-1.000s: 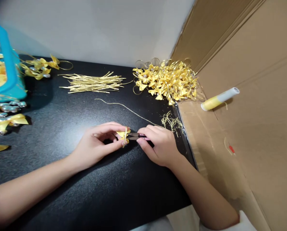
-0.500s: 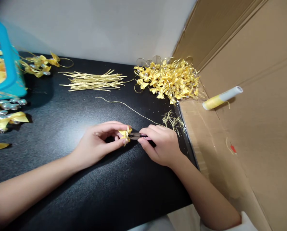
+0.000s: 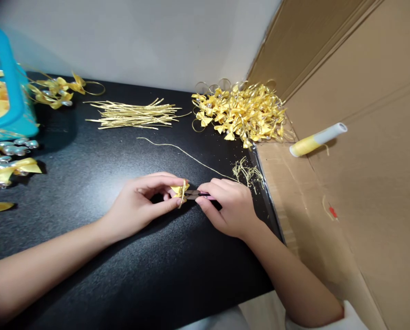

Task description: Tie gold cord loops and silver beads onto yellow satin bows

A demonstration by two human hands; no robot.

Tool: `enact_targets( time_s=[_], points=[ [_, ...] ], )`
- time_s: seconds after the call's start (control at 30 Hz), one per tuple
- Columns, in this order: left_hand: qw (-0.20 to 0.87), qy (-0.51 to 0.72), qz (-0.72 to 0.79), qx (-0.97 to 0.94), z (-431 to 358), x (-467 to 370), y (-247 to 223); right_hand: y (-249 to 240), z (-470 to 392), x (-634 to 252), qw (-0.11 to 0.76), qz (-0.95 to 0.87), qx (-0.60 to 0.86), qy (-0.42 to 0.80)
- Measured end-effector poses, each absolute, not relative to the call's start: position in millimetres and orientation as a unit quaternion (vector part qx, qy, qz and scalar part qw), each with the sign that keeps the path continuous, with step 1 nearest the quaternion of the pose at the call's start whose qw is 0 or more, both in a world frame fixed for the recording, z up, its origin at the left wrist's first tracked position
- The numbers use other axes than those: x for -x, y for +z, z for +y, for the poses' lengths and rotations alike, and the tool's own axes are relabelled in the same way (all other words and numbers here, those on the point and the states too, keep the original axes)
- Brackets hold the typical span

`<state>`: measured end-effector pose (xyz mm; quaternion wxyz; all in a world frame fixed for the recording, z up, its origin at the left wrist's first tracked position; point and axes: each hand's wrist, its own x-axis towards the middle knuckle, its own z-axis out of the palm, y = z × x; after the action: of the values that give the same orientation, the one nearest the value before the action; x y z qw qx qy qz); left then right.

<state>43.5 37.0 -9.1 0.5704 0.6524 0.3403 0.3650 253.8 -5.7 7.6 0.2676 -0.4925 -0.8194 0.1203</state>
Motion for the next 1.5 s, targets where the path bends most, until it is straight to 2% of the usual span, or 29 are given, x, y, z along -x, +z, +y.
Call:
enact_targets(
  time_s=[0.63, 0.87, 1.5],
  points=[
    [0.601, 0.363, 0.360, -0.614, 36.2, -45.1, -11.1, 5.5, -8.6, -258.6, 0.283, -0.824, 0.487, 0.062],
    [0.597, 0.357, 0.368, -0.617, 35.8, -43.9, -11.7, 4.0, -6.3, -256.8, 0.262, -0.835, 0.482, 0.048],
    [0.615, 0.338, 0.358, -0.616, 36.9, -42.5, -10.8, 2.7, -6.1, -252.1, 0.278, -0.817, 0.492, 0.114]
  ],
)
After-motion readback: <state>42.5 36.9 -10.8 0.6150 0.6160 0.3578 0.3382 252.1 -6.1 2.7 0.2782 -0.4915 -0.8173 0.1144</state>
